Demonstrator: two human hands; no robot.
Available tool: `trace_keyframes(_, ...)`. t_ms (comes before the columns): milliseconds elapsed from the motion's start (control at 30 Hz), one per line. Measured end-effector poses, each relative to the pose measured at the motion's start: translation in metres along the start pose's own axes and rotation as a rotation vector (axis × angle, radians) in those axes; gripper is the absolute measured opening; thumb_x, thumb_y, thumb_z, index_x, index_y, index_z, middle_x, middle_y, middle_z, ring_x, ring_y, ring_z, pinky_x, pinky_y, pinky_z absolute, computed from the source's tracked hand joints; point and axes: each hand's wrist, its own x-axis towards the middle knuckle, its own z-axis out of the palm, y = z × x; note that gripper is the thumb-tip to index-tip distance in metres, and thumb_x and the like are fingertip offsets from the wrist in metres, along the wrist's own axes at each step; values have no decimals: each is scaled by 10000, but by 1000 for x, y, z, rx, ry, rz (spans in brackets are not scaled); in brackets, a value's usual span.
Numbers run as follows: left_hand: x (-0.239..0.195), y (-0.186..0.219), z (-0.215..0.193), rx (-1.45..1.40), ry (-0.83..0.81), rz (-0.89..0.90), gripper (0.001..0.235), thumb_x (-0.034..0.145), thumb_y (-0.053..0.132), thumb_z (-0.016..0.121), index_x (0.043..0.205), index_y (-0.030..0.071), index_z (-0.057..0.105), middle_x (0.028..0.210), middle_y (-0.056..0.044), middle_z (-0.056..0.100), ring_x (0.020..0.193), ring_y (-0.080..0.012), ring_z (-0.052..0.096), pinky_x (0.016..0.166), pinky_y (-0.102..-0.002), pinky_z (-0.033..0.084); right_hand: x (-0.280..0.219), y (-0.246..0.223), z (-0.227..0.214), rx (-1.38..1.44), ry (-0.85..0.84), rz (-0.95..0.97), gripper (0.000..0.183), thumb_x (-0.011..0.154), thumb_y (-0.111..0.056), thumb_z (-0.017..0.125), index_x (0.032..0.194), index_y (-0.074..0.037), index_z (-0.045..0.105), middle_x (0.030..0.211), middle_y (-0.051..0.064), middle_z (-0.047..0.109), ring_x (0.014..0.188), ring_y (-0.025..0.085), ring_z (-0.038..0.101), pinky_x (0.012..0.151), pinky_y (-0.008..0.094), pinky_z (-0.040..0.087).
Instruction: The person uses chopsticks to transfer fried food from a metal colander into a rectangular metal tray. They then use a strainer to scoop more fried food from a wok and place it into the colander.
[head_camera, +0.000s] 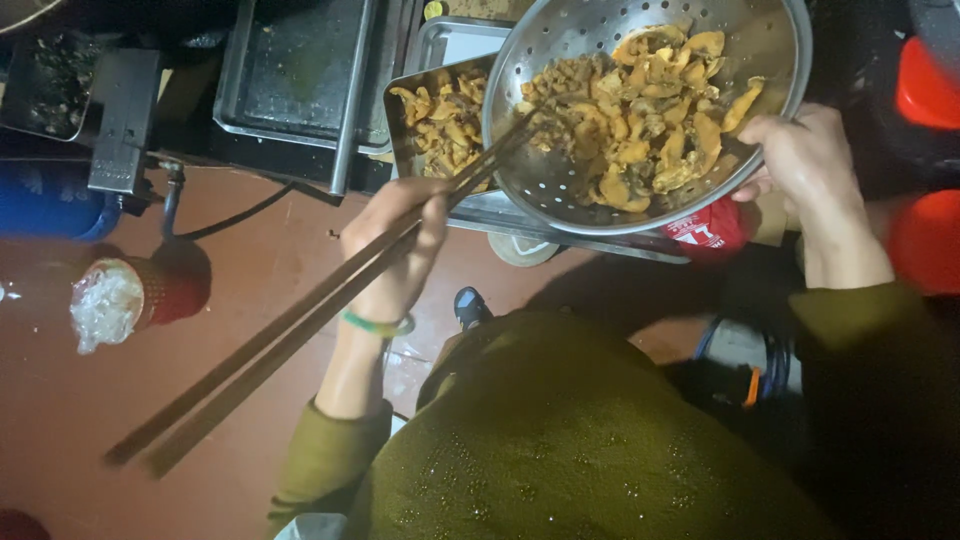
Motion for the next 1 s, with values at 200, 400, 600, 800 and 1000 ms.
trace_keyframes(200, -10, 36, -44, 35, 144, -208, 286, 1106, 219, 556, 1054, -30, 687, 1082, -171, 738, 976, -272, 725, 893, -373, 582, 38, 27, 11, 75, -12, -22, 207, 902, -161, 632, 1064, -45, 690, 796, 129, 706, 511, 208, 671, 393, 278, 575)
trace_keyframes(400, -5, 13, -12, -61, 25, 14, 212, 1105, 86, 526, 1092, -75, 664, 1101, -227, 712, 992, -321, 742, 892, -390, 653, 14, -9, 9, -59, -49, -18, 183, 974, -154, 592, 1101, -49, 671, 878, 145, 755, 542, 189, 708, 429, 231, 564)
trace_keyframes(600, -5, -7, 18, 94, 36, -52, 299, 1132, 244, 484, 1012, 35, 660, 956, -104, 721, 794, -233, 719, 700, -339, 590, 32, 10, 18, -66, -39, 26, 222, 871, -283, 600, 1050, -159, 642, 749, 83, 684, 491, 224, 673, 258, 304, 259)
trace_keyframes(800, 1, 16, -47, 134, 27, -136, 287, 1126, 258, 508, 1081, 42, 691, 1031, -83, 743, 861, -209, 716, 766, -318, 568, 36, 19, 28, 156, 31, -2, 231, 920, -150, 622, 1128, -57, 661, 865, 95, 692, 574, 206, 701, 383, 277, 585)
trace_keyframes(1000, 0, 16, -79, 83, 97, -199, 266, 1103, 131, 522, 1024, -47, 702, 1045, -196, 734, 974, -308, 737, 889, -381, 574, 52, 37, 43, 193, 73, 14, 274, 869, -172, 639, 1136, -134, 691, 915, 30, 702, 568, 208, 682, 371, 338, 595)
